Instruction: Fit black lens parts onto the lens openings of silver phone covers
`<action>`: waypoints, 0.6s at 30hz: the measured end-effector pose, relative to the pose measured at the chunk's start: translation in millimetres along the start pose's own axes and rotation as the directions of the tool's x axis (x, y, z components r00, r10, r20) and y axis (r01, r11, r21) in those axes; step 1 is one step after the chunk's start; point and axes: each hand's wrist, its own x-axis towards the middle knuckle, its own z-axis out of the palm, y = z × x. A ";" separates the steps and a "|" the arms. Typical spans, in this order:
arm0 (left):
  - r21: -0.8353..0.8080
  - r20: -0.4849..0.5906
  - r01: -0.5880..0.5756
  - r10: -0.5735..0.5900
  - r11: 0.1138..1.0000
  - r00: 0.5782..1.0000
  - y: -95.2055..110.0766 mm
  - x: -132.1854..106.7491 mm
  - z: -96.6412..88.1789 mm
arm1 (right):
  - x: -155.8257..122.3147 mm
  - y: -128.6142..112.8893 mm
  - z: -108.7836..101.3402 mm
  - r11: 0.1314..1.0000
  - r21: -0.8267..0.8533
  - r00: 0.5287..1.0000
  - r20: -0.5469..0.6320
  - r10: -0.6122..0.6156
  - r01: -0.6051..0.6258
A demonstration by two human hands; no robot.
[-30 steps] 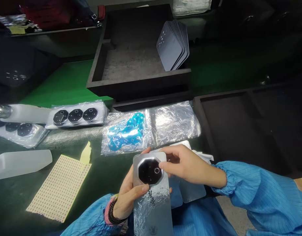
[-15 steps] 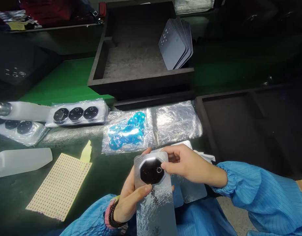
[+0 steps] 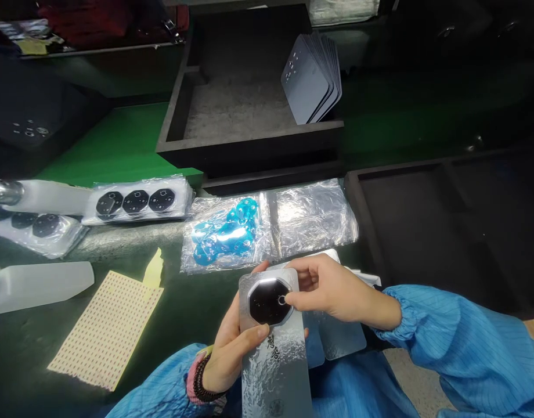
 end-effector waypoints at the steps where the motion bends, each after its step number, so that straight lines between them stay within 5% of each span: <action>1: -0.004 0.003 -0.003 0.003 1.000 1.000 0.2 0.0 0.4 | -0.1 -0.2 -0.1 1.000 -0.006 1.000 0.003 0.005 -0.005; 6: -0.033 0.032 -0.015 0.016 0.999 0.999 -1.0 -0.2 0.2 | -1.2 -1.8 0.8 0.997 -0.070 1.000 0.002 0.014 -0.013; 14: -0.010 -0.070 0.006 -0.006 1.000 0.998 -1.5 2.1 1.7 | -1.3 -0.3 5.8 0.988 -0.155 0.997 -0.075 0.000 -0.011; 18: 0.098 -0.107 -0.079 0.089 0.992 0.990 -4.1 4.4 1.1 | -0.4 3.4 5.7 0.981 -0.196 0.996 -0.084 -0.016 -0.001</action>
